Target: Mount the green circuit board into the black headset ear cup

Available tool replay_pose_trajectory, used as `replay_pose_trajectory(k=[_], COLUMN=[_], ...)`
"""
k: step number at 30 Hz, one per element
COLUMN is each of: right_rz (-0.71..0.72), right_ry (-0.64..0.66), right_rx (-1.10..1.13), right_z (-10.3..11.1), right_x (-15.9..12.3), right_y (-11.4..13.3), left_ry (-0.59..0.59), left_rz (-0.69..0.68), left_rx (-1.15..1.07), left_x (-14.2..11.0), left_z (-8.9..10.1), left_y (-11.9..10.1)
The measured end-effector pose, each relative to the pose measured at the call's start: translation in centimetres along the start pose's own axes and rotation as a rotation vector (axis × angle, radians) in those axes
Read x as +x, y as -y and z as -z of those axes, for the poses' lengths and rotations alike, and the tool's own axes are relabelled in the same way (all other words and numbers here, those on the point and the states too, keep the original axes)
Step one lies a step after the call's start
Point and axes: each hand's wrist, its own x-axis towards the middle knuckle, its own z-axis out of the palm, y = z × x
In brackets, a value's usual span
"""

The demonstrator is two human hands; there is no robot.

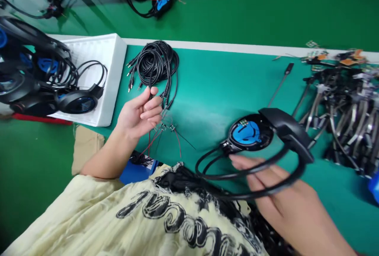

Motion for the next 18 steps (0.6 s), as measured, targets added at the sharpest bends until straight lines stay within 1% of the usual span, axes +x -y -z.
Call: replay_pose_trajectory(k=[1,2,3,5,7,9,12,14,16,18], right_rz=[0.003,-0.078,-0.127,-0.153,-0.139,-0.120,-0.105,-0.063,0.017,0.100], right_ry=[0.068,0.085,0.141,0.213,0.231,0.171,-0.020,-0.126,-0.146,-0.104], right_rx=[0.157,0.264,0.364,0.571,0.664,0.642,0.462,0.381,0.408,0.463], right_z=[-0.8,-1.5,-2.2,-3.3,-4.1,-4.6,-4.6,-4.3,-3.9,-3.5], right_x=[1.6,3.4,5.2,8.3,10.1,10.6,10.0,9.5,9.3,9.6], right_y=[0.5,0.9,1.2,1.6,1.8,1.7,1.4,0.9,0.1,-0.6], left_ry=[0.031,0.069,0.108,0.169,0.206,0.238,0.299,0.336,0.362,0.375], left_rz=[-0.015,-0.025,-0.027,-0.015,0.012,0.042,0.089,0.133,0.187,0.223], left_rx=[-0.031,-0.060,-0.089,-0.133,-0.142,-0.134,-0.132,-0.119,-0.084,-0.046], left_x=[0.2,0.4,0.6,1.1,1.7,2.2,3.0,3.6,4.2,4.8], left_z=[-1.3,-2.5,-3.7,-5.9,-7.6,-8.8,-10.1,-10.7,-11.4,-12.0], left_y=[0.1,0.1,0.1,0.1,0.3,0.7,1.3,1.6,1.8,1.7])
